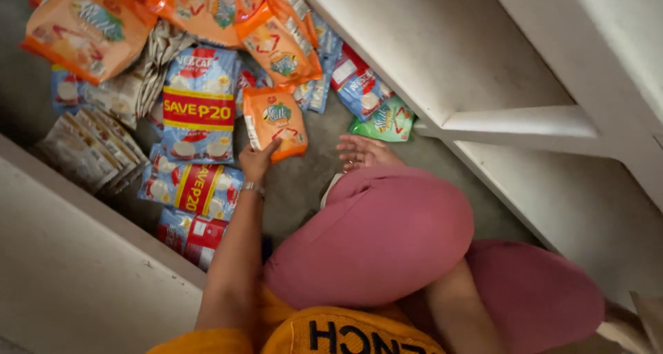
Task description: Organizing and stacking milk powder and coffee sachets on grocery shelves.
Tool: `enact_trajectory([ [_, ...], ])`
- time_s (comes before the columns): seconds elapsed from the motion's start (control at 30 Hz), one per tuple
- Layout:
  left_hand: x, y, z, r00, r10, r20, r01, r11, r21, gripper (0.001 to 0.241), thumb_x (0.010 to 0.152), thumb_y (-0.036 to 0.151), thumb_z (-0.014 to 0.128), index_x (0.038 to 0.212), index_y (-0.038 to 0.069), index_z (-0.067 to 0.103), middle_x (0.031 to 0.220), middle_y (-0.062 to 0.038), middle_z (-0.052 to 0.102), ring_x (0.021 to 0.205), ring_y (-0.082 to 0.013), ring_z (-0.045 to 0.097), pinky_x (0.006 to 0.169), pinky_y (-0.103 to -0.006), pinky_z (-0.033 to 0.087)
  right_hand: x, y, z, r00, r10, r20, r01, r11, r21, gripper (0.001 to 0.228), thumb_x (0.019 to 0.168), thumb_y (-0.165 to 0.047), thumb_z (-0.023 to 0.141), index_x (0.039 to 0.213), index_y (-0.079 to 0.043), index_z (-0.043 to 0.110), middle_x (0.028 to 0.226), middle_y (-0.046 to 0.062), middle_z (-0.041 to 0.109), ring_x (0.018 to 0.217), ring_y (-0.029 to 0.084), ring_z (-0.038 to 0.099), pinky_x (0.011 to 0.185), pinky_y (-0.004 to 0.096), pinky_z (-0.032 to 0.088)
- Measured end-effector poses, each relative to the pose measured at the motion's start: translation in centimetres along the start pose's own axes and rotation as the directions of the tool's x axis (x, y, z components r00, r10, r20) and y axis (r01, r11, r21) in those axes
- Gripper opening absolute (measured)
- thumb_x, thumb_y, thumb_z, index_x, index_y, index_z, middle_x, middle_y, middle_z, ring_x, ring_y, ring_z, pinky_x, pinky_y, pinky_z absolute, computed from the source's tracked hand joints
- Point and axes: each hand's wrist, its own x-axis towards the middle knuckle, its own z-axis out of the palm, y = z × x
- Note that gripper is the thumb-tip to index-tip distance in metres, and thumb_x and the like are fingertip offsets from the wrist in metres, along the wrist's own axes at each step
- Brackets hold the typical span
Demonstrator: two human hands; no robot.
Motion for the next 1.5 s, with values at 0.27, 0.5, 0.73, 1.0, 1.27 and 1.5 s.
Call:
enact_trajectory([
  [0.27, -9.4, 7.2, 0.5, 0.912, -0.032, 0.408, 0.259, 0.817, -0.516, 0.032, 0.083, 0.014, 0.083, 0.110, 0.002, 0.070, 0.100, -0.007, 0.076, 0.083, -0.0154, 0.074, 0.068, -0.0309, 0.062, 2.1, 2.5, -1.6, 0.999, 0.000, -0.052, -0.005, 0.994, -0.106, 0.066, 0.096, -0.041, 0.064, 0.152, -0.015, 0.042, 0.139, 0.001, 0.058, 0.122, 0.014, 0.059, 0.097, 0.037, 0.055],
  [0.5, -15.0, 18.4, 1.3, 0.824, 0.318, 0.469, -0.016, 0.840, -0.542, 0.043, 0.085, 0.010, 0.082, 0.123, 0.001, 0.063, 0.109, -0.007, 0.074, 0.093, -0.0149, 0.070, 0.079, -0.0277, 0.056, -2.4, -7.3, 4.0, 0.993, -0.118, -0.026, 0.105, 0.946, -0.308, 0.071, 0.084, -0.029, 0.078, 0.144, -0.013, 0.042, 0.129, 0.004, 0.062, 0.109, 0.020, 0.065, 0.085, 0.035, 0.060],
  [0.73, -24.5, 30.3, -1.0, 0.553, 0.708, 0.439, -0.342, 0.674, -0.655, 0.059, 0.087, 0.009, 0.081, 0.136, 0.003, 0.048, 0.125, -0.008, 0.065, 0.112, -0.0136, 0.065, 0.099, -0.0317, 0.056, -17.1, -20.2, 14.9, 0.926, -0.375, 0.042, 0.261, 0.555, -0.790, 0.082, 0.084, -0.035, 0.081, 0.151, -0.003, 0.045, 0.140, 0.009, 0.062, 0.125, 0.016, 0.057, 0.104, 0.031, 0.049],
  [1.0, -32.7, 29.8, -0.9, 0.315, 0.742, 0.592, -0.569, 0.647, -0.508, 0.061, 0.074, 0.012, 0.088, 0.128, -0.002, 0.063, 0.122, -0.011, 0.070, 0.109, -0.0174, 0.068, 0.096, -0.0325, 0.056, -25.9, -9.4, 17.5, 0.497, -0.841, -0.214, 0.531, 0.489, -0.692, 0.098, 0.078, -0.025, 0.088, 0.155, -0.002, 0.032, 0.139, 0.010, 0.058, 0.126, 0.016, 0.055, 0.109, 0.034, 0.047],
  [1.27, -39.6, 31.5, 2.0, 0.011, 0.584, 0.812, -0.405, 0.745, -0.530, 0.068, 0.081, 0.009, 0.086, 0.139, -0.004, 0.052, 0.132, -0.014, 0.066, 0.120, -0.0216, 0.066, 0.101, -0.0346, 0.055, -31.4, 2.2, 12.8, 0.031, -0.863, -0.504, 0.695, 0.381, -0.610, 0.082, 0.078, -0.019, 0.087, 0.145, 0.001, 0.044, 0.133, 0.010, 0.062, 0.120, 0.019, 0.062, 0.103, 0.036, 0.053],
  [1.5, -44.1, 35.3, 4.2, -0.151, 0.821, 0.551, -0.803, 0.223, -0.552, 0.093, 0.081, 0.008, 0.087, 0.158, 0.000, 0.037, 0.154, -0.022, 0.047, 0.145, -0.0354, 0.049, 0.117, -0.0411, 0.046, -34.3, 1.2, 13.6, -0.373, -0.810, -0.452, 0.668, 0.105, -0.737, 0.078, 0.096, -0.021, 0.073, 0.158, 0.000, 0.032, 0.150, 0.010, 0.049, 0.136, 0.019, 0.051, 0.119, 0.036, 0.043],
])
